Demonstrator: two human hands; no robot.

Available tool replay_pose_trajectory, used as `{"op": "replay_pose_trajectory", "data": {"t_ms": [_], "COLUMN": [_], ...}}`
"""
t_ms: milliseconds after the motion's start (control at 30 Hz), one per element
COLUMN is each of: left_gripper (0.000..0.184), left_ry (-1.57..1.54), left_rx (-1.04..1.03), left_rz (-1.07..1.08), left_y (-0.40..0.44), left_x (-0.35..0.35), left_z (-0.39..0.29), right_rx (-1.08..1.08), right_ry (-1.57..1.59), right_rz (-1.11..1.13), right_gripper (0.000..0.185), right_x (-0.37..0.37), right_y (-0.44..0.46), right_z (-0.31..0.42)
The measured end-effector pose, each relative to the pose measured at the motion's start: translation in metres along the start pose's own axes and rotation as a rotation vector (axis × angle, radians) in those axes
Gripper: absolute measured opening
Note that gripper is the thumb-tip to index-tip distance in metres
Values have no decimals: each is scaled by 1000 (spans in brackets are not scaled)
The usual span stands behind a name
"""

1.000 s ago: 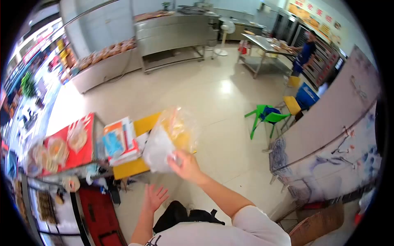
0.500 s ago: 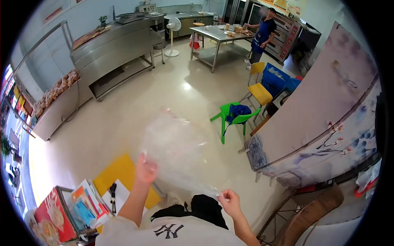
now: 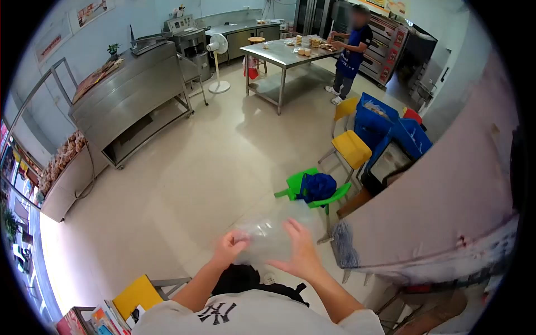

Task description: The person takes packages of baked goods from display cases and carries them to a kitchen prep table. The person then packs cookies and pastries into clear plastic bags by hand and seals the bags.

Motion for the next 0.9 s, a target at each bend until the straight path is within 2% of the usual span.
{"op": "replay_pose_trajectory", "data": {"t_ms": [33, 100, 133, 167, 200, 233, 300, 333, 367, 433, 467, 533, 567, 600, 667, 700, 733, 767, 833, 867, 900], "left_gripper": [24, 26, 26, 26, 26, 26, 22, 18, 18, 24, 24, 25, 26, 26, 29, 29, 27, 27, 24, 21, 21], "left_ry": [-5, -364, -361, -526, -684, -666, -311, -108, -108, 568, 522, 424, 331, 341, 325, 329, 173, 16, 51, 83, 77], "left_rx": [0, 233, 229, 304, 379, 373, 210, 195, 196, -81, -275, -259, -251, -243, -359, -360, -316, -271, -308, -335, -341], "left_rz": [-6, 172, 171, 134, 100, 111, -72, -111, -99, -100, -75, -17, 32, 42, 174, 184, 161, 134, 147, 155, 150], "left_y": [13, 28, 37, 50, 73, 101, 158, 189, 222, 279, 306, 373, 403, 433, 500, 537, 578, 615, 681, 710, 736], "left_x": [-6, -19, -19, -13, -4, 9, 50, 63, 76, 86, 76, 72, 71, 68, 57, 56, 57, 56, 48, 42, 37], "left_z": [-12, -45, -64, -82, -91, -86, -71, -83, -105, -156, -201, -219, -227, -242, -275, -279, -275, -275, -314, -334, -347], "right_rx": [5, 172, 68, -35, -48, -63, -100, -145, -153, -48, -64, -220, -230, -270, -307, -526, -743, -744, -589, -582, -472], "right_ry": [2, 248, 412, 572, 658, 742, 831, 925, 919, 1104, 1108, 1079, 1090, 926, 752, 752, 747, 745, 218, 213, 113], "right_rz": [6, 95, 230, 355, 417, 479, 465, 477, 471, 292, 297, 398, 386, 364, 325, 273, 223, 221, 177, 176, 97], "right_gripper": [96, 97, 98, 99, 99, 99, 98, 97, 97, 83, 83, 60, 60, 51, 42, 41, 40, 40, 52, 52, 65], "right_x": [-6, -40, -66, -92, -110, -123, -138, -146, -165, -198, -201, -205, -203, -200, -186, -174, -164, -155, -127, -116, -101], "right_y": [29, 85, 103, 118, 141, 162, 208, 230, 249, 275, 289, 319, 340, 364, 405, 414, 419, 427, 455, 469, 485], "right_z": [-20, -59, -79, -95, -104, -114, -139, -151, -172, -218, -235, -269, -285, -307, -358, -390, -422, -453, -524, -556, -583]}}
Point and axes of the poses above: each hand's wrist, its own y-axis towards the middle knuckle, its own x-axis out of the back of the hand, z = x × y, the point moved 3 cm from there along y, towards the middle knuckle, and after that the axes turned 14 degrees about x, right-handed, at the moved point
